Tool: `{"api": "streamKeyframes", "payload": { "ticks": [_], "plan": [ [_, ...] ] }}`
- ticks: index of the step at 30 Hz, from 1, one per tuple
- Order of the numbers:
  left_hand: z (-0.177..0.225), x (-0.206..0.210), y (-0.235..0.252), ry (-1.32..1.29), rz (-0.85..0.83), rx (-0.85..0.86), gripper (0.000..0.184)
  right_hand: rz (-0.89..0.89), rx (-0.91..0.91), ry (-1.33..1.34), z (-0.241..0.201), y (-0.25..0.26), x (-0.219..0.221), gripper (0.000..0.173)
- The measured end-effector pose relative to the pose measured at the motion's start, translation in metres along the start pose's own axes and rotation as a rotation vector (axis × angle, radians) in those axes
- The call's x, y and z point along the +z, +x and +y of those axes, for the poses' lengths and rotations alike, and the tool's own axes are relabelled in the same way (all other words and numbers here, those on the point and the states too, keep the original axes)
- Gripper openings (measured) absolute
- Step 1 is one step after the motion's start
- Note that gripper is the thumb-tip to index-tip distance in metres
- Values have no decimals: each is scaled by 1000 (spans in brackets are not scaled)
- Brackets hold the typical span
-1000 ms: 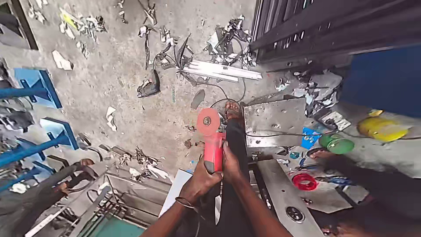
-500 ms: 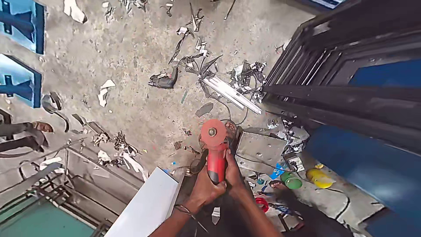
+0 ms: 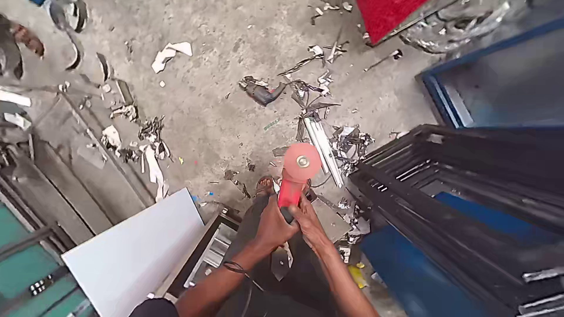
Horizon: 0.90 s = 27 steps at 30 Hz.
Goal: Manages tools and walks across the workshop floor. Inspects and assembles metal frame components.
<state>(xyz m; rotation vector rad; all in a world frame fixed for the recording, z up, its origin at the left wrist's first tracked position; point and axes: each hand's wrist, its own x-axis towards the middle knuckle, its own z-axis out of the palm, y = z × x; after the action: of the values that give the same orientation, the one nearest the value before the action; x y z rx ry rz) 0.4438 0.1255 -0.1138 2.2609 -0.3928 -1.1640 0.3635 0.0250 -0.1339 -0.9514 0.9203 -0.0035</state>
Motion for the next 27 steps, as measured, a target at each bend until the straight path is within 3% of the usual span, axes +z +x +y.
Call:
{"api": "streamKeyframes", "payload": {
  "ticks": [2, 4, 8, 12, 15, 18, 20, 22, 27],
  "plan": [
    [-3, 7, 9, 66, 35, 18, 97, 72, 47, -132, -5, 13, 8, 100],
    [2, 16, 18, 52, 8, 28, 100, 177, 60, -169, -14, 33, 8, 79],
    [13, 38, 34, -175, -83, 191, 109, 112, -36, -383, -48, 77, -38, 67],
    [18, 41, 17, -342, -108, 214, 75, 138, -170, -1163, -156, 125, -106, 81],
    [-11, 46, -9, -437, 28, 50, 59, 192, -290, -1681, -247, 153, -144, 81],
    [-53, 57, -23, -424, 142, -186, 58, 209, -271, -1905, -296, 175, -140, 79],
    [-74, 68, -22, -406, 165, -270, 56, 135, -271, -1952, -292, 193, -131, 78],
    [-85, 82, -20, -408, 141, -325, 55, 30, -217, -1915, -257, 218, -124, 77],
    [-109, 139, 3, -554, 116, -316, 55, -120, -30, -1696, -84, 318, -107, 71]
  ]
}}
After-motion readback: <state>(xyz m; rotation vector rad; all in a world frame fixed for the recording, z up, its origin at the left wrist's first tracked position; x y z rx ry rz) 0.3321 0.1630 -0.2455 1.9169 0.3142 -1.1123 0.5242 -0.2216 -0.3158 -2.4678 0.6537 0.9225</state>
